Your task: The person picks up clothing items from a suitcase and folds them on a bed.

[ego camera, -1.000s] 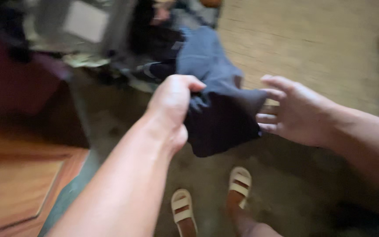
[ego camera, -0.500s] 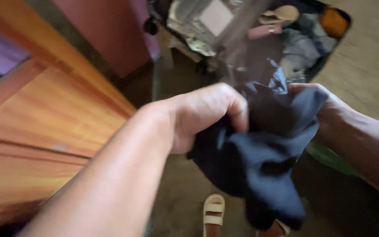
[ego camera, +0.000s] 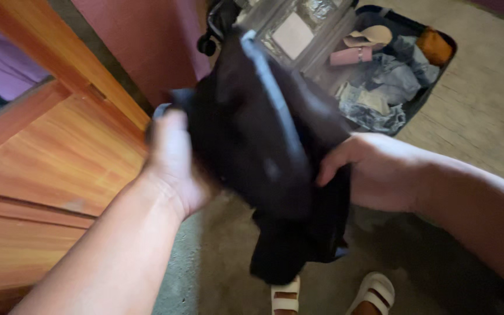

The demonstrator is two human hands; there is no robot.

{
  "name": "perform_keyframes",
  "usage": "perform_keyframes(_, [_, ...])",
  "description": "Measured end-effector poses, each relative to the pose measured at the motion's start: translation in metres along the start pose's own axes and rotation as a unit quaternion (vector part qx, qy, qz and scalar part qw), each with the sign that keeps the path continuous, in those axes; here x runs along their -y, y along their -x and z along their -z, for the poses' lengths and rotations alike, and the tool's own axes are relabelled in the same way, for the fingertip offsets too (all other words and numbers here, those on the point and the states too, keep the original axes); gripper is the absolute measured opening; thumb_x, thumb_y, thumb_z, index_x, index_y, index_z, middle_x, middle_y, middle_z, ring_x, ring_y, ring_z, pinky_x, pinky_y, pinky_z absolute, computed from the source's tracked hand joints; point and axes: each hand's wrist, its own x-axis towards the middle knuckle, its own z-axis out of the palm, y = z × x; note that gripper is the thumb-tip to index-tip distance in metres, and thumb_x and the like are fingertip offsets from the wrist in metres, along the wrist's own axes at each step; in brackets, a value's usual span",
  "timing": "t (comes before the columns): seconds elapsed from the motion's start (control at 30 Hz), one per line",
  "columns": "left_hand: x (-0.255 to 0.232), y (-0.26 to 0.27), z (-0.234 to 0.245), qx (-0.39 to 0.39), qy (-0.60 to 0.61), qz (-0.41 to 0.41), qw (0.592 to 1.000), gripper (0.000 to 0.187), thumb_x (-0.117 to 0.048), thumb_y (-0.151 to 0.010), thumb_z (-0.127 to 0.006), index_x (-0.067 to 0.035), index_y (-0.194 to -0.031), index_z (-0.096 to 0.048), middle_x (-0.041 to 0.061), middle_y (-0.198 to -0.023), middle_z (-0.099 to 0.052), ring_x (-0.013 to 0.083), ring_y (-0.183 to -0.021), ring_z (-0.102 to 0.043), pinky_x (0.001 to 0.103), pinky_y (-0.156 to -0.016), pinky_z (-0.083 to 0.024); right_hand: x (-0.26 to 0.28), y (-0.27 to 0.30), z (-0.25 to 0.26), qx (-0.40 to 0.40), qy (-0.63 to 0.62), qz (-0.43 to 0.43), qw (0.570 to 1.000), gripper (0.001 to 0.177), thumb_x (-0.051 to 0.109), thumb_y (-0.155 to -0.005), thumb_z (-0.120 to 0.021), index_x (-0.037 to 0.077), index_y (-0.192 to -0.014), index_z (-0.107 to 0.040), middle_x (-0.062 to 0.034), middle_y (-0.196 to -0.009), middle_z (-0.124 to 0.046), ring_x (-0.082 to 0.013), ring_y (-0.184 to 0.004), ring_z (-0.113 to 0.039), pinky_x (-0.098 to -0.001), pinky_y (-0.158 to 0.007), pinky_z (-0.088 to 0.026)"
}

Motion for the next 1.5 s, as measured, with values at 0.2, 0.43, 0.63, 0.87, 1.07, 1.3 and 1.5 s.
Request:
perform_keyframes(0.2, [-0.008,-0.002,0.007,-0.046,0.109,-0.051,0.992,0.071,-0.066,-0.089,-0.028,-0.010,-0.105,-0.069,0.015,-0.117,-0.076,0.0338,-0.112,-0.069,0.053,-0.105,-0.048,0.015,0.016,-0.031,0.015,0.070,-0.005,0.997,0.049,-0.005,-0.080,-0.052,0.007,-0.125,-0.068,-0.0079,-0.122,-0.074,-0.0219,-0.111,-0.066,-0.0413,-0.101,-0.048])
perform_keyframes(0.43, [-0.012,-0.010,0.004,0.033,-0.040,-0.044,0.998,0.037,-0.034,-0.092,-0.047,-0.008,-0.105,-0.071,0.013,-0.107,-0.078,0.0255,-0.102,-0.073,0.043,-0.097,-0.057,0.035,0.024,-0.021,-0.095,0.237,-0.059,0.965,0.052,0.014,-0.092,-0.047,0.016,-0.143,-0.060,-0.0066,-0.127,-0.072,-0.0213,-0.122,-0.065,-0.0410,-0.104,-0.052])
perform_keyframes(0.63, [-0.035,0.004,-0.010,0.050,-0.062,-0.077,0.994,0.033,-0.033,-0.091,-0.052,-0.008,-0.101,-0.071,0.010,-0.095,-0.076,0.0237,-0.087,-0.071,0.041,-0.088,-0.057,0.071,0.032,-0.004,-0.131,0.219,0.060,0.965,0.056,0.018,-0.096,-0.054,0.021,-0.152,-0.053,-0.0087,-0.150,-0.061,-0.0300,-0.130,-0.061,-0.0516,-0.105,-0.050])
perform_keyframes(0.87, [-0.041,0.013,-0.020,0.098,-0.095,-0.117,0.984,0.035,-0.030,-0.089,-0.054,-0.004,-0.101,-0.073,0.012,-0.094,-0.075,0.0226,-0.084,-0.072,0.037,-0.081,-0.061,0.080,0.005,-0.009,-0.179,0.358,0.137,0.906,0.087,0.015,-0.089,-0.061,0.044,-0.162,-0.025,0.0021,-0.170,-0.028,-0.0222,-0.152,-0.031,-0.0470,-0.116,-0.036])
perform_keyframes(1.07, [-0.041,0.009,-0.033,0.122,-0.118,-0.039,0.985,0.036,-0.031,-0.087,-0.054,-0.004,-0.099,-0.075,0.014,-0.090,-0.077,0.0254,-0.079,-0.071,0.037,-0.077,-0.060,0.087,0.000,-0.019,-0.084,0.266,0.196,0.940,0.100,0.013,-0.088,-0.070,0.035,-0.167,-0.014,0.0030,-0.174,-0.016,-0.0188,-0.158,-0.015,-0.0479,-0.120,-0.027])
perform_keyframes(1.3, [-0.053,-0.016,-0.042,-0.038,-0.178,-0.027,0.983,0.046,-0.040,-0.095,-0.046,-0.008,-0.114,-0.074,0.017,-0.112,-0.077,0.0290,-0.101,-0.069,0.042,-0.096,-0.053,0.097,0.017,-0.056,-0.111,0.142,0.127,0.975,0.043,0.034,-0.100,-0.057,0.009,-0.136,-0.056,-0.0166,-0.125,-0.069,-0.0313,-0.115,-0.068,-0.0508,-0.101,-0.053])
perform_keyframes(1.5, [-0.034,-0.044,-0.025,-0.012,-0.505,-0.098,0.858,0.060,-0.029,-0.077,-0.068,-0.024,-0.137,-0.069,0.009,-0.143,-0.065,0.0236,-0.138,-0.050,0.047,-0.111,-0.036,0.097,0.019,-0.072,-0.235,0.032,0.103,0.966,0.041,0.034,-0.099,-0.055,0.005,-0.128,-0.062,-0.0118,-0.116,-0.069,-0.0270,-0.108,-0.064,-0.0459,-0.097,-0.051])
